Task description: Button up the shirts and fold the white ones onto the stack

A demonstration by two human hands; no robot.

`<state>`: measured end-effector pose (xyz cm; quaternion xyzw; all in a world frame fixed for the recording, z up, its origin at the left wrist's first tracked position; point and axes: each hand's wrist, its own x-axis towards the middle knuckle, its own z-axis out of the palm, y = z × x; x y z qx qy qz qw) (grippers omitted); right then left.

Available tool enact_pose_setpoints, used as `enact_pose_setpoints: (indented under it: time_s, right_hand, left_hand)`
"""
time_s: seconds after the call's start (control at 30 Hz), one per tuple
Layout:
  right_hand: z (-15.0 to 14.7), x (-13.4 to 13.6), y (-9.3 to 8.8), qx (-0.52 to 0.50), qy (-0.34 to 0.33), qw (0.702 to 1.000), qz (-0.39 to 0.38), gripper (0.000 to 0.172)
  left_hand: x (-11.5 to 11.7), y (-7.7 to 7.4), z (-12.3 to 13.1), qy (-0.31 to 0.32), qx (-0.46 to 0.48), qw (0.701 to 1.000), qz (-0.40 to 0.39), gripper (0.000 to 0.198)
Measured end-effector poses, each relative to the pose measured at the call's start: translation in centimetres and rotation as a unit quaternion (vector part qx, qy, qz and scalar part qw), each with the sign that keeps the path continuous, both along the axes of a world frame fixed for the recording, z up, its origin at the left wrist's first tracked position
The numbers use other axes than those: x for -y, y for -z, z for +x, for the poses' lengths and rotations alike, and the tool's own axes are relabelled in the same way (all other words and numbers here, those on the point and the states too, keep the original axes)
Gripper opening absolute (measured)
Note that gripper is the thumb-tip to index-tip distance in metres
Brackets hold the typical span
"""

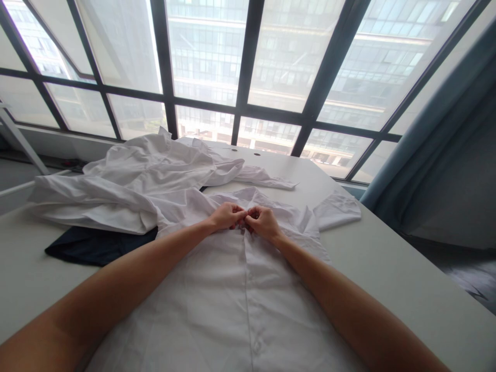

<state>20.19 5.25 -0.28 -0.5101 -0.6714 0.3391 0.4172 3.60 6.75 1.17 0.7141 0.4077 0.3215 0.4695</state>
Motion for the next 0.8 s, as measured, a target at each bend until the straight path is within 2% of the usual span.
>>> enact_pose_setpoints:
  time_s: [0.23,0.53,0.8]
  right_hand:
    - [0.02,0.01,0.25,0.015,-0.005,0.999,0.032,0.013]
    - [0.0,-0.04,0.43,0.014,-0.011,0.999,0.045,0.016]
    - [0.01,-0.01,0.01,0.003,-0.015,1.0,0.024,0.019]
  left_hand:
    - [-0.14,0.25,0.08,-0.022,0.013,1.0,-0.008,0.039]
    - [0.09,-0.25,0.06,-0.043,0.014,0.999,-0.021,0.031]
    - [-0.41,0.39,0.03,-0.041,-0.024,0.999,0.02,0.034]
